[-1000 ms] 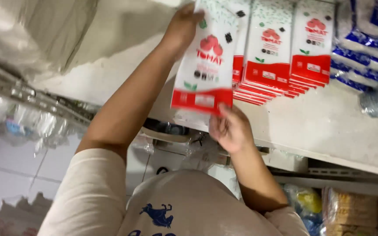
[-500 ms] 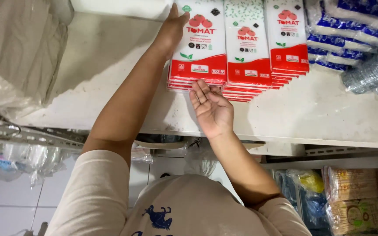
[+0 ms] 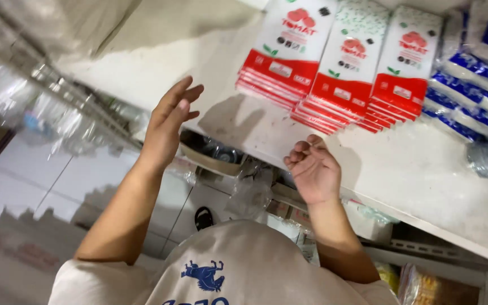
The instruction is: The person repeatedly picks up individual plastic bags from a lower shelf, places them on a table, and stacks them into neat piles. The person handles both red and white bags labeled 'TOMAT' and green bags labeled 'KAKA'.
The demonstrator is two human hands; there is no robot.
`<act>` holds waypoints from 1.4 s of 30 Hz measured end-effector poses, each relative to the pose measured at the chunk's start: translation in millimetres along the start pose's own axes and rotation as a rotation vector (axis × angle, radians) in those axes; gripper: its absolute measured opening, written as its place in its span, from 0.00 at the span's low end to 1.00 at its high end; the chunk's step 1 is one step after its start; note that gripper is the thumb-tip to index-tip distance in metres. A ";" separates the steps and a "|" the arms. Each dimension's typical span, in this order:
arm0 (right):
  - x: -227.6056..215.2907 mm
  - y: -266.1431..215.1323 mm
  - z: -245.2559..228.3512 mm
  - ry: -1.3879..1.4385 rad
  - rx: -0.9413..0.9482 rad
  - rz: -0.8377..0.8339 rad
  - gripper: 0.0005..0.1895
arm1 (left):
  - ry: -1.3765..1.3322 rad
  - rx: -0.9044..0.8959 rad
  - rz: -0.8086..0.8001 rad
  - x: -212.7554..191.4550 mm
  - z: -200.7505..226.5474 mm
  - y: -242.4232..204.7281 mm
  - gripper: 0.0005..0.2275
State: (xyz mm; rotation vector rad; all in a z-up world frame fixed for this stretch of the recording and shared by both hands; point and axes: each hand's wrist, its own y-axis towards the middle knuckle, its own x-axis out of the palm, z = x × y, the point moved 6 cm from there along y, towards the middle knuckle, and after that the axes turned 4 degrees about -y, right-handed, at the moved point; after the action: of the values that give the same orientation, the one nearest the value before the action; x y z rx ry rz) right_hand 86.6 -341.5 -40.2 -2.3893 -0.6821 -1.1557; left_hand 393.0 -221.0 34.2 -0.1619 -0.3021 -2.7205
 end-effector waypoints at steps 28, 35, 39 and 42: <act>-20.3 -236.2 167.5 -0.432 0.761 -0.918 0.10 | 0.080 0.092 1.071 107.8 -5.2 -579.4 0.15; -66.8 -352.7 270.2 -0.953 1.052 -1.333 0.10 | 0.761 -0.427 1.055 87.9 34.4 -689.6 0.14; -106.4 -447.2 353.1 -1.261 1.102 -1.574 0.14 | 1.058 -0.603 0.914 53.4 14.3 -765.8 0.13; -125.3 -493.2 415.7 -1.450 0.819 -1.725 0.17 | 1.029 -0.763 0.836 16.8 -34.5 -829.1 0.13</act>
State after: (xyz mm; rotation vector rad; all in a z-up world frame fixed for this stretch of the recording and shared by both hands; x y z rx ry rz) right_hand -14.7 247.7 -313.1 -1.0410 -2.9779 0.9059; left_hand 44.9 509.1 -151.8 0.7169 0.8839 -1.6411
